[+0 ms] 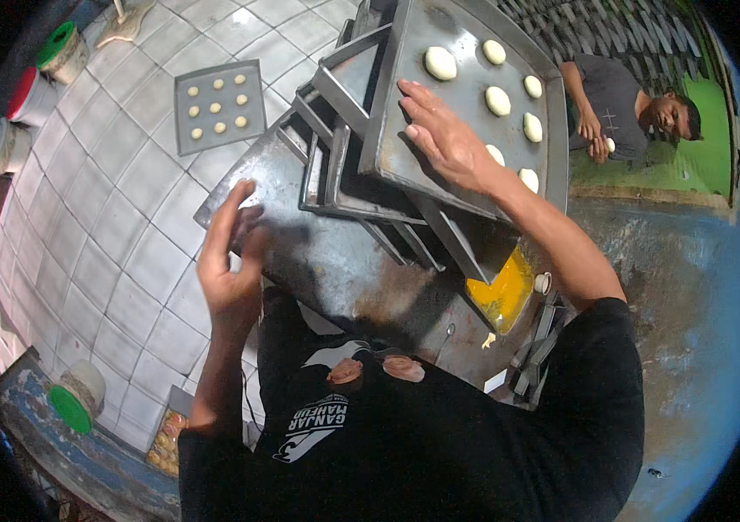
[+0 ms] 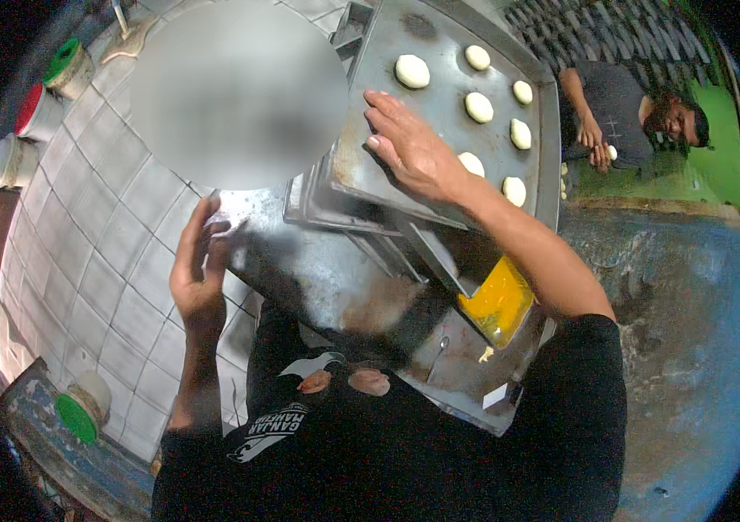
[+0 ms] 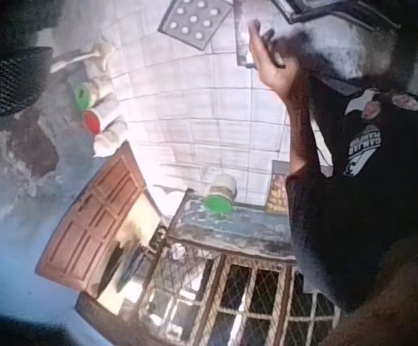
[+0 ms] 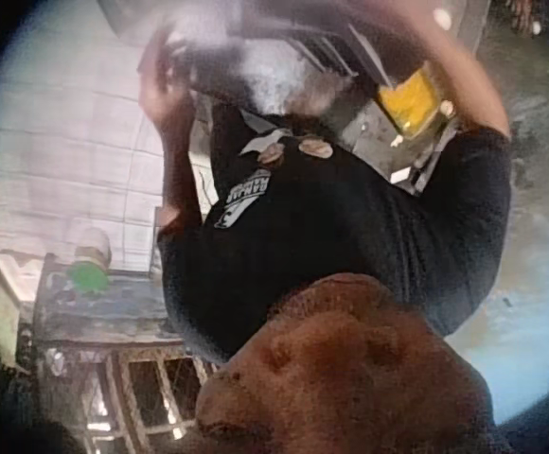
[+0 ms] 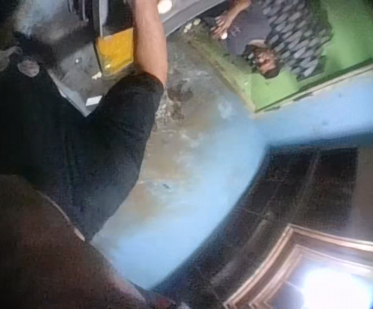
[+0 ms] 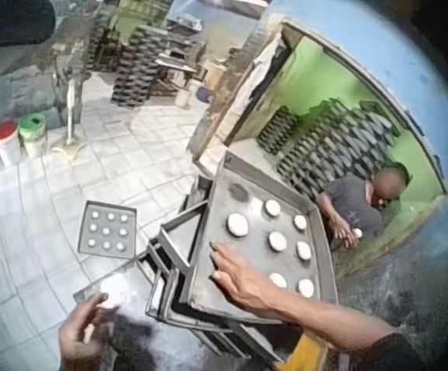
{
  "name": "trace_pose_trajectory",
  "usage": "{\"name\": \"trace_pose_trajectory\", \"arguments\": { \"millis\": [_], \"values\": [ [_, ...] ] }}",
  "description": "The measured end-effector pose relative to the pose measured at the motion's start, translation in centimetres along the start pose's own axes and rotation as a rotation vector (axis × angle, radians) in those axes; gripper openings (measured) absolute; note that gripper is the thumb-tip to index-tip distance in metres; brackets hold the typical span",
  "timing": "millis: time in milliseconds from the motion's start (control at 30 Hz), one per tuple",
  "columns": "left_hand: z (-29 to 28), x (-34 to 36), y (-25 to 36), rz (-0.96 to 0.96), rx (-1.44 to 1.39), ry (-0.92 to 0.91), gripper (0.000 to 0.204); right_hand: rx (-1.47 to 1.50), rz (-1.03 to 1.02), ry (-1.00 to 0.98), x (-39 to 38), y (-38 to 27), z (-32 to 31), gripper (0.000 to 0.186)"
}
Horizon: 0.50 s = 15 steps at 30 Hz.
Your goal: The person takes pieces of dough, fills them with a yellow spread from a container using a spoon, and rolls them into balls before placing them onto a metal tray.
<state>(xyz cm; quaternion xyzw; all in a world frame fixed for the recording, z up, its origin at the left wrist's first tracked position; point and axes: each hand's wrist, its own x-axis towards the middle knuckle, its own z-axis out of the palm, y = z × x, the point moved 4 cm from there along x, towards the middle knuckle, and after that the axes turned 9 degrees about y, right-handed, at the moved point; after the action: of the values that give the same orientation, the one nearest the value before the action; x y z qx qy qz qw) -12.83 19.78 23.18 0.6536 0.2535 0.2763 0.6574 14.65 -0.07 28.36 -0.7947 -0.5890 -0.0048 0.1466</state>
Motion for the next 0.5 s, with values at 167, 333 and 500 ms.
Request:
{"name": "trace_pose_trajectory", "arguments": {
  "millis": [167, 333, 500],
  "values": [
    [0.5, 0.5, 0.3, -0.011, -0.050, 0.004, 0.046, -0.006, 0.028, -0.030, 0.0, 0.0, 1.8, 0.064],
    [5.5, 1.6, 4.2, 0.202, -0.132, -0.100, 0.049, 0.642, 0.434, 0.101, -0.4, 2.2, -6.0, 0.091],
    [4.0, 1.2, 4.4, 0.305, 0.015, 0.008, 0.047, 0.697, 0.697, 1.041, -18.1, 4.0, -17.2, 0.046]
  ]
}}
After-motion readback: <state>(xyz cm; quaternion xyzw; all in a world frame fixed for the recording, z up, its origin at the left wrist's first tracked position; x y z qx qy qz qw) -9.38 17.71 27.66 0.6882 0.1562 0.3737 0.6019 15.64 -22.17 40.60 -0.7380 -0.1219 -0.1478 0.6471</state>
